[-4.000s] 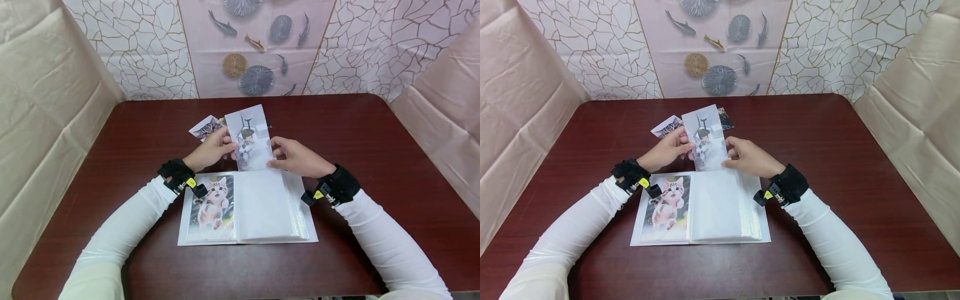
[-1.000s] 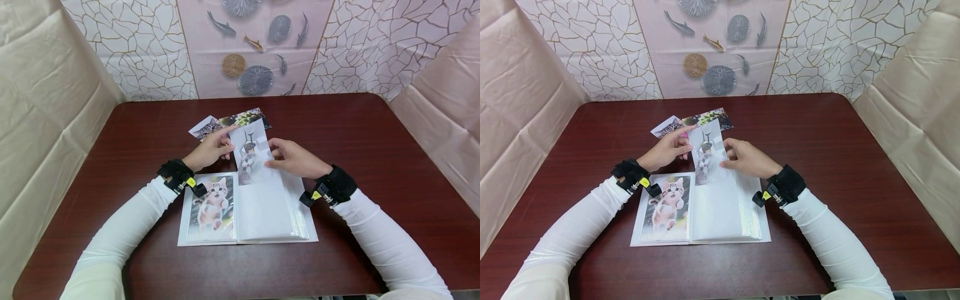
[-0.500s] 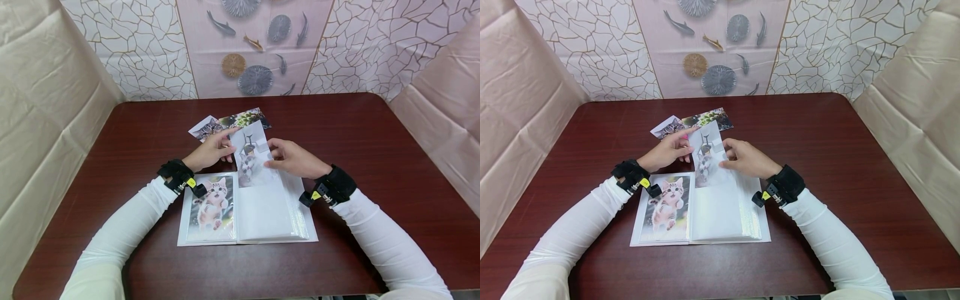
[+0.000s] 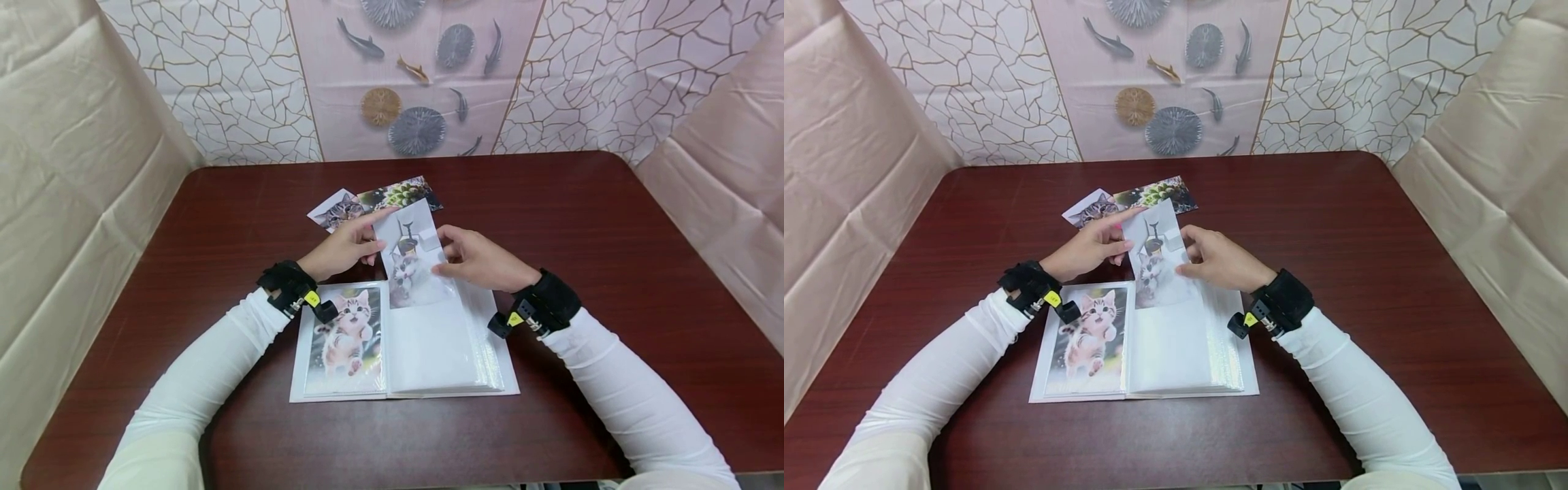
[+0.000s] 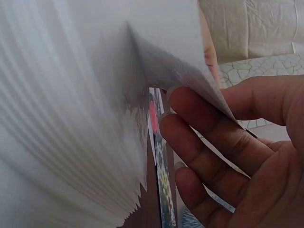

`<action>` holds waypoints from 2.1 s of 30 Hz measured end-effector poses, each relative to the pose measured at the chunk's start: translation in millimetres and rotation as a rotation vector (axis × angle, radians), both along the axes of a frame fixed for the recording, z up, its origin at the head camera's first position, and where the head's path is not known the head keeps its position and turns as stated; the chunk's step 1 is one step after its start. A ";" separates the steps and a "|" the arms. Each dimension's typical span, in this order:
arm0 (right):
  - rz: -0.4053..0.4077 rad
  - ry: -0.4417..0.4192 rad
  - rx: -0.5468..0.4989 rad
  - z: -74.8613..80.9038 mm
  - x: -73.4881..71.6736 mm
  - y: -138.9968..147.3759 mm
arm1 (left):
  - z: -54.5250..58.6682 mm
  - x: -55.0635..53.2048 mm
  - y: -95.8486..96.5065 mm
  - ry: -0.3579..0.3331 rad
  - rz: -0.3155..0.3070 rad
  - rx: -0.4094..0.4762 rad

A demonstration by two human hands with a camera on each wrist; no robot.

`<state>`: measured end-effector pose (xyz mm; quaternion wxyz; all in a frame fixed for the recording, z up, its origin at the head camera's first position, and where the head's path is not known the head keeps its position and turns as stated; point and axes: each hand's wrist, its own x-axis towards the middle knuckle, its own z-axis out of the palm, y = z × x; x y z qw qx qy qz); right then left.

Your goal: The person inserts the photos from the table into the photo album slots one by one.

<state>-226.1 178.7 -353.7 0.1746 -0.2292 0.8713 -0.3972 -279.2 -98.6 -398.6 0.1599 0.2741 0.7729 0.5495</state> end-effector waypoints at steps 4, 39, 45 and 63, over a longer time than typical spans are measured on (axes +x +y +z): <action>0.010 0.011 -0.003 -1.9 -0.9 1.7 | 0.5 -0.4 -0.7 0.004 -0.005 -0.014; 0.021 -0.006 -0.048 -3.9 -0.8 0.7 | -2.5 2.2 -0.5 -0.053 0.009 -0.047; 0.026 -0.004 -0.059 -3.3 -1.4 1.2 | -2.6 2.3 -0.2 -0.050 -0.013 -0.056; -0.002 0.002 -0.043 -1.6 -1.5 1.2 | -4.5 4.3 1.8 -0.087 -0.082 -0.036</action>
